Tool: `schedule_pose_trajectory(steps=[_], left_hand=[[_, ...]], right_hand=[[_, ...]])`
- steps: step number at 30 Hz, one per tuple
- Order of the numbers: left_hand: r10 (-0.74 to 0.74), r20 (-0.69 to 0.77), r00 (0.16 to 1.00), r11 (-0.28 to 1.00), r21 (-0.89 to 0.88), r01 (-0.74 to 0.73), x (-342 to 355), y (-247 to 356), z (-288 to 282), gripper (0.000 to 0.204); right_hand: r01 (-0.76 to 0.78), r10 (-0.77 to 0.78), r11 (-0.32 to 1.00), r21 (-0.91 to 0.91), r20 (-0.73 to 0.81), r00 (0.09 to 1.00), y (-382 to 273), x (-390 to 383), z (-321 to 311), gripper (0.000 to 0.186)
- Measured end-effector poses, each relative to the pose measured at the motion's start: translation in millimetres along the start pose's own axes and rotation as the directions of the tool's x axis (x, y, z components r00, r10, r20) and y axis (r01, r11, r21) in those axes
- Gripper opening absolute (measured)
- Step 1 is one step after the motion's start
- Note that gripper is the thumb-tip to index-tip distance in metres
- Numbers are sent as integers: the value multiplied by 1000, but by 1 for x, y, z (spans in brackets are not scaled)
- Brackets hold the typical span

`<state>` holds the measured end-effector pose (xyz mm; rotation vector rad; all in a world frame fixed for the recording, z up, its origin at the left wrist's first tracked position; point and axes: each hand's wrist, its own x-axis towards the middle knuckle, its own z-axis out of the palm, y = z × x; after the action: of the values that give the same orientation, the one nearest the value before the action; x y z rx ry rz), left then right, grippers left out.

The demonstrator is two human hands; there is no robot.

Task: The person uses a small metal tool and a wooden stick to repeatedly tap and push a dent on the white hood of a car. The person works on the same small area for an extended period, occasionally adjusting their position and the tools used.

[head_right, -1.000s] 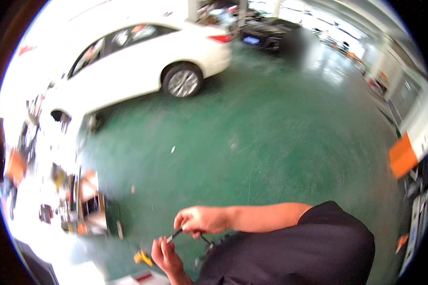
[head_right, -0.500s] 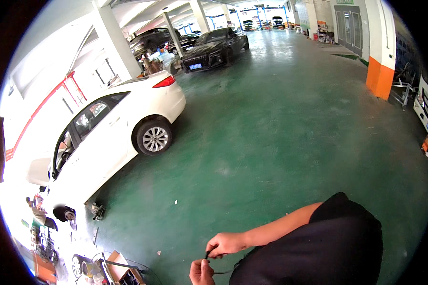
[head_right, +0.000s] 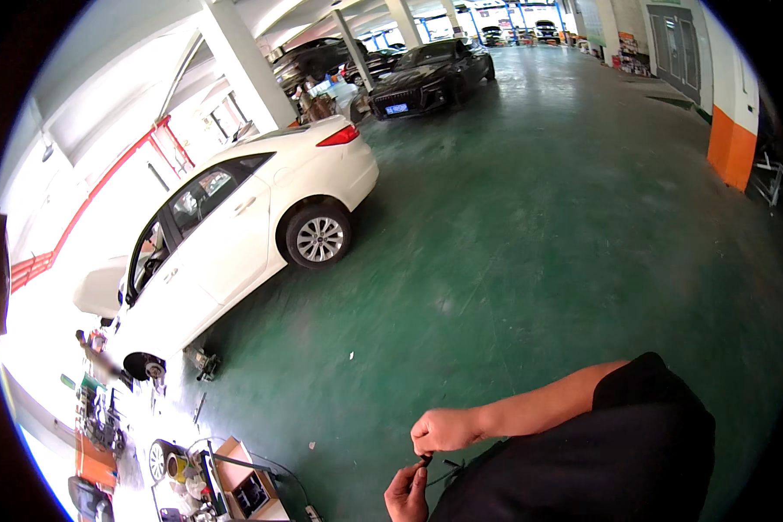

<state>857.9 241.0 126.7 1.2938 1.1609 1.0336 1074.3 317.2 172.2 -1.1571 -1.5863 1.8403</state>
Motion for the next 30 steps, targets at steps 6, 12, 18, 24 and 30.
schedule_pose_trajectory(steps=[6, 12, 18, 24, 30], left_hand=[[32, -209, 977, 991, -122, -59, -2, 8, -22, 10], [22, -186, 982, 997, -64, -34, -17, 7, -38, 13], [75, -190, 979, 974, -196, -113, -30, 15, -48, 20], [-60, -333, 941, 854, -505, -124, -47, -5, -31, 16], [-77, -468, 881, 892, -426, -149, -82, 12, -52, 13]], right_hand=[[-118, 63, 962, 244, 225, 972, 41, 36, -4, 22], [-41, 13, 899, 437, 68, 998, 43, 51, 30, 19], [-73, 19, 873, 483, 115, 993, 24, 44, 51, 15], [-98, -16, 871, 481, 227, 974, 56, 29, 50, 21], [212, -161, 970, -121, 334, 929, -1, 70, 72, 23]])
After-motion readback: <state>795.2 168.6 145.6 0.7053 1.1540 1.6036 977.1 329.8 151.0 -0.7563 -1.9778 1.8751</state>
